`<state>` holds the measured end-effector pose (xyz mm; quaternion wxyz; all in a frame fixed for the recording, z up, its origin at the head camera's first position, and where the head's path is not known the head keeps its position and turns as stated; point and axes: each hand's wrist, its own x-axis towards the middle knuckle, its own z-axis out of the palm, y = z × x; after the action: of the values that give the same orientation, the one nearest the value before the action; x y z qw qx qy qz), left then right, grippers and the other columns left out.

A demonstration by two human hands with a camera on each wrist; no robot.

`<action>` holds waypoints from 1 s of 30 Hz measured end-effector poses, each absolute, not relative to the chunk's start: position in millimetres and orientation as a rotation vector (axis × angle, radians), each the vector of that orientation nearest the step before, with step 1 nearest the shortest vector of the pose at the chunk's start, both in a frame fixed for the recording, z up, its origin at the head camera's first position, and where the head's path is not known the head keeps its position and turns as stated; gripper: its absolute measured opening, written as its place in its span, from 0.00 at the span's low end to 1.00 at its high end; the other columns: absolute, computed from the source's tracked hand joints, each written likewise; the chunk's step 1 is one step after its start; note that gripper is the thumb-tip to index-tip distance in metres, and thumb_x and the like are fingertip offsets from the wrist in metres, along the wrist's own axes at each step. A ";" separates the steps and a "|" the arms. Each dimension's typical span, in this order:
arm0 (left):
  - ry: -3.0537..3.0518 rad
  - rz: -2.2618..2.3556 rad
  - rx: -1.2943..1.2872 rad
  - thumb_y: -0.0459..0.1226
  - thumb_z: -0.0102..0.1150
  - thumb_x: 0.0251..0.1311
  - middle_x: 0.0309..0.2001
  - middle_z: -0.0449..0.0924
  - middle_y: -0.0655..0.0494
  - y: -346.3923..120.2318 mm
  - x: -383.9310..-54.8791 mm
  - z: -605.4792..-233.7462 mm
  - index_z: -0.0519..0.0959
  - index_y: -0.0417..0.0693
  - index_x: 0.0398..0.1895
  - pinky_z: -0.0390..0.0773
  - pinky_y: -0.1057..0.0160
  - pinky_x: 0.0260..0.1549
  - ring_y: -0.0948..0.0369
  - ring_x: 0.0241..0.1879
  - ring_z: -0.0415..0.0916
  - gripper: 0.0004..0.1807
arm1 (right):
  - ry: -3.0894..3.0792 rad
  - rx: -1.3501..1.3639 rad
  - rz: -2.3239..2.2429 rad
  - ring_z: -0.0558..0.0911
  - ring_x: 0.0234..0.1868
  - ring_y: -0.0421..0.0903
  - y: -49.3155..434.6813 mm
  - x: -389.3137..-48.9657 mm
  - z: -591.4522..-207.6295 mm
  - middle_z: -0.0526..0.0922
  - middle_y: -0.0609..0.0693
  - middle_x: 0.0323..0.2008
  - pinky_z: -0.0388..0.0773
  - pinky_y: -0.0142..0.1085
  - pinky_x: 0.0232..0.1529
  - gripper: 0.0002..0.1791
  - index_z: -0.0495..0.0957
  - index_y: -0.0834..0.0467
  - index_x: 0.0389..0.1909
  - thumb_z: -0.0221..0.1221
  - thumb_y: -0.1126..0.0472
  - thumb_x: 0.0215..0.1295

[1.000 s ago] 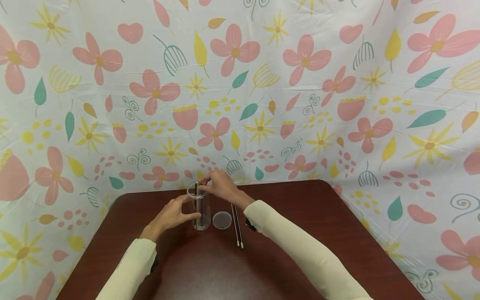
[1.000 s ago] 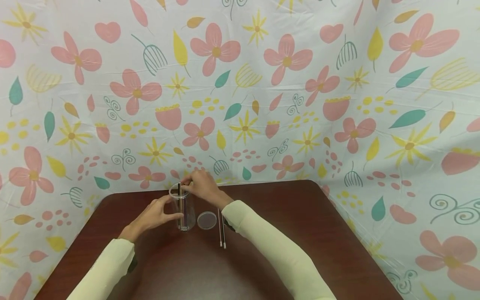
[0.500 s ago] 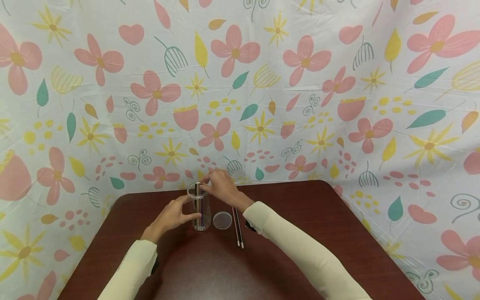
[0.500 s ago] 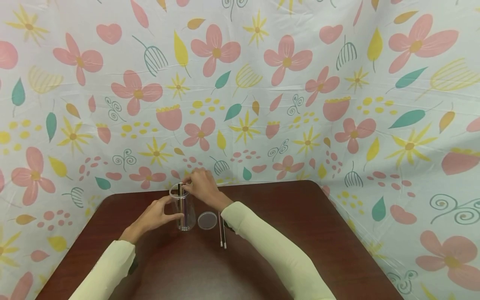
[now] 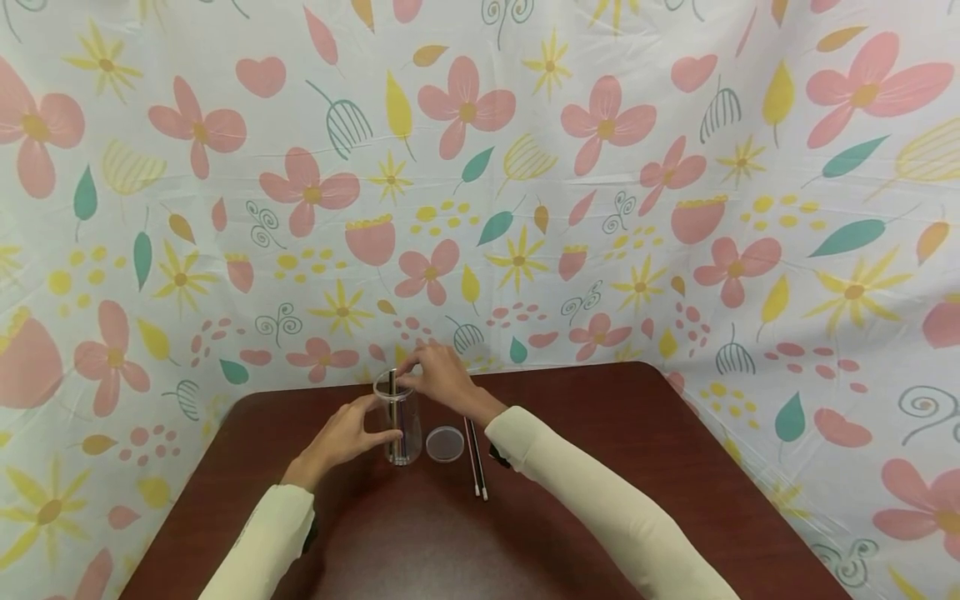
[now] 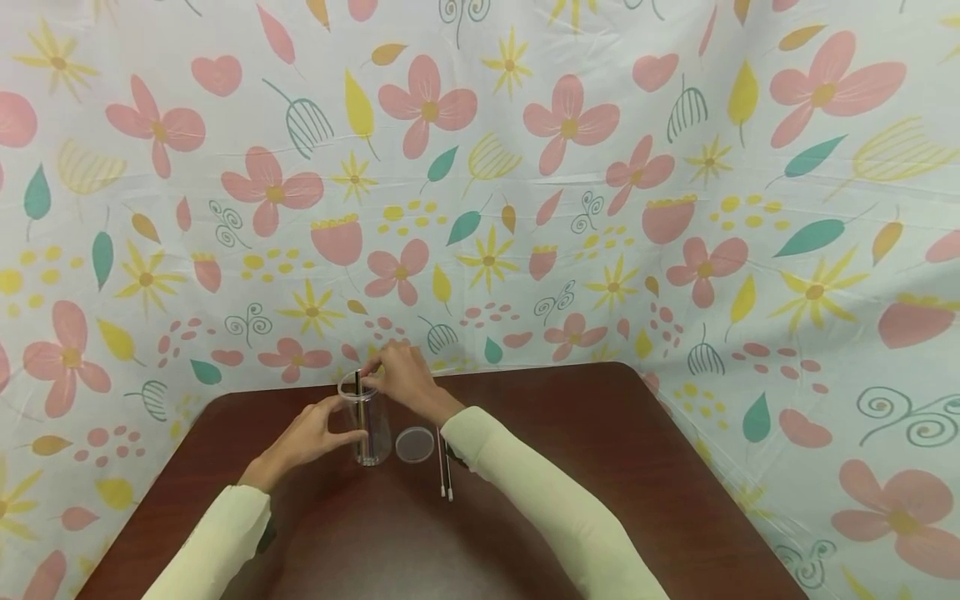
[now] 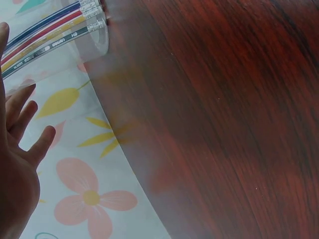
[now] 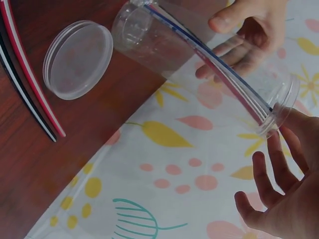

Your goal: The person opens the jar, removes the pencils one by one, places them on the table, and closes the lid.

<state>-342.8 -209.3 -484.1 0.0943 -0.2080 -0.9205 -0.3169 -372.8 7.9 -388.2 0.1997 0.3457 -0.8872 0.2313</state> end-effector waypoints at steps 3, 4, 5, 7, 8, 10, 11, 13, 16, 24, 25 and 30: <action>-2.727 -0.944 -0.625 0.61 0.68 0.46 0.59 0.74 0.67 -208.9 -342.7 -484.3 0.68 0.69 0.64 0.73 0.46 0.54 0.57 0.59 0.72 0.39 | -2.495 0.948 0.639 0.72 0.17 0.33 7.4 -371.7 -388.5 0.86 0.38 0.30 0.64 0.26 0.17 0.07 0.88 0.45 0.34 0.68 0.50 0.56; -2.725 -0.945 -0.624 0.61 0.68 0.46 0.59 0.74 0.66 -208.8 -342.7 -484.2 0.68 0.68 0.64 0.73 0.46 0.54 0.57 0.59 0.72 0.39 | -2.495 0.948 0.640 0.74 0.18 0.32 7.4 -371.2 -388.5 0.86 0.38 0.30 0.65 0.25 0.18 0.07 0.88 0.45 0.34 0.68 0.50 0.56; -2.724 -0.947 -0.626 0.61 0.68 0.46 0.59 0.74 0.65 -208.7 -342.6 -483.9 0.68 0.68 0.64 0.73 0.45 0.54 0.57 0.59 0.73 0.39 | -2.490 0.953 0.643 0.75 0.20 0.30 7.1 -371.1 -388.7 0.86 0.38 0.30 0.66 0.25 0.19 0.07 0.88 0.45 0.34 0.69 0.50 0.56; -2.721 -0.946 -0.628 0.61 0.68 0.47 0.59 0.74 0.64 -208.2 -342.3 -483.4 0.68 0.66 0.65 0.73 0.45 0.53 0.56 0.59 0.73 0.40 | -2.490 0.960 0.663 0.78 0.24 0.29 7.0 -370.5 -388.8 0.87 0.38 0.31 0.69 0.23 0.22 0.07 0.87 0.46 0.34 0.69 0.50 0.56; -2.721 -0.946 -0.625 0.61 0.68 0.47 0.59 0.74 0.63 -207.7 -342.2 -483.3 0.69 0.65 0.65 0.73 0.45 0.53 0.56 0.58 0.73 0.40 | -2.494 0.960 0.672 0.79 0.26 0.29 7.1 -370.2 -389.0 0.87 0.38 0.31 0.70 0.23 0.22 0.06 0.87 0.46 0.34 0.69 0.51 0.56; -2.722 -0.950 -0.618 0.61 0.68 0.46 0.59 0.75 0.62 -207.0 -342.2 -483.0 0.69 0.64 0.64 0.73 0.45 0.53 0.55 0.58 0.73 0.40 | -2.502 0.963 0.704 0.80 0.27 0.30 7.1 -370.0 -389.7 0.87 0.39 0.31 0.71 0.23 0.22 0.06 0.87 0.47 0.34 0.68 0.51 0.57; -2.723 -0.950 -0.617 0.61 0.68 0.46 0.59 0.75 0.62 -206.5 -342.3 -482.8 0.69 0.64 0.64 0.74 0.45 0.53 0.55 0.58 0.73 0.40 | -2.505 0.962 0.711 0.81 0.28 0.30 7.1 -369.9 -389.9 0.87 0.39 0.31 0.71 0.22 0.22 0.06 0.87 0.47 0.34 0.68 0.51 0.57; -2.726 -0.944 -0.612 0.61 0.68 0.46 0.59 0.75 0.62 -205.7 -342.6 -482.5 0.69 0.64 0.64 0.74 0.45 0.53 0.55 0.58 0.73 0.40 | -2.512 0.954 0.721 0.81 0.28 0.30 7.0 -369.9 -390.7 0.87 0.40 0.31 0.72 0.22 0.22 0.06 0.86 0.47 0.34 0.68 0.51 0.57; -2.729 -0.940 -0.614 0.62 0.68 0.46 0.59 0.75 0.61 -205.0 -342.7 -481.5 0.69 0.64 0.65 0.74 0.46 0.53 0.55 0.58 0.73 0.40 | -2.506 0.956 0.725 0.81 0.28 0.30 6.8 -370.3 -391.7 0.87 0.40 0.31 0.72 0.22 0.23 0.06 0.85 0.46 0.34 0.67 0.51 0.58; -2.735 -0.921 -0.638 0.63 0.66 0.47 0.60 0.73 0.57 -207.9 -341.8 -479.8 0.67 0.61 0.66 0.74 0.44 0.52 0.52 0.59 0.72 0.43 | -2.467 0.996 0.761 0.80 0.29 0.30 5.6 -372.4 -387.1 0.86 0.40 0.33 0.72 0.23 0.23 0.07 0.86 0.48 0.38 0.65 0.52 0.60; -2.738 -0.922 -0.634 0.63 0.66 0.46 0.60 0.74 0.57 -208.3 -341.6 -479.9 0.67 0.61 0.66 0.74 0.45 0.53 0.52 0.59 0.72 0.42 | -2.469 0.997 0.767 0.80 0.28 0.30 5.5 -372.5 -385.3 0.86 0.39 0.33 0.72 0.23 0.23 0.07 0.86 0.48 0.38 0.65 0.52 0.61; -2.740 -0.933 -0.630 0.64 0.66 0.45 0.58 0.75 0.62 -208.7 -341.8 -481.1 0.70 0.63 0.63 0.74 0.47 0.54 0.56 0.58 0.73 0.41 | -2.457 0.991 0.805 0.80 0.28 0.30 9.1 -372.3 -373.3 0.86 0.40 0.33 0.71 0.25 0.22 0.07 0.86 0.48 0.37 0.65 0.52 0.61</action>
<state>-341.8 -208.7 -481.1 0.0896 -0.2120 -0.9212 -0.3137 -372.3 9.1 -373.3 0.1854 0.3518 -0.8719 0.2856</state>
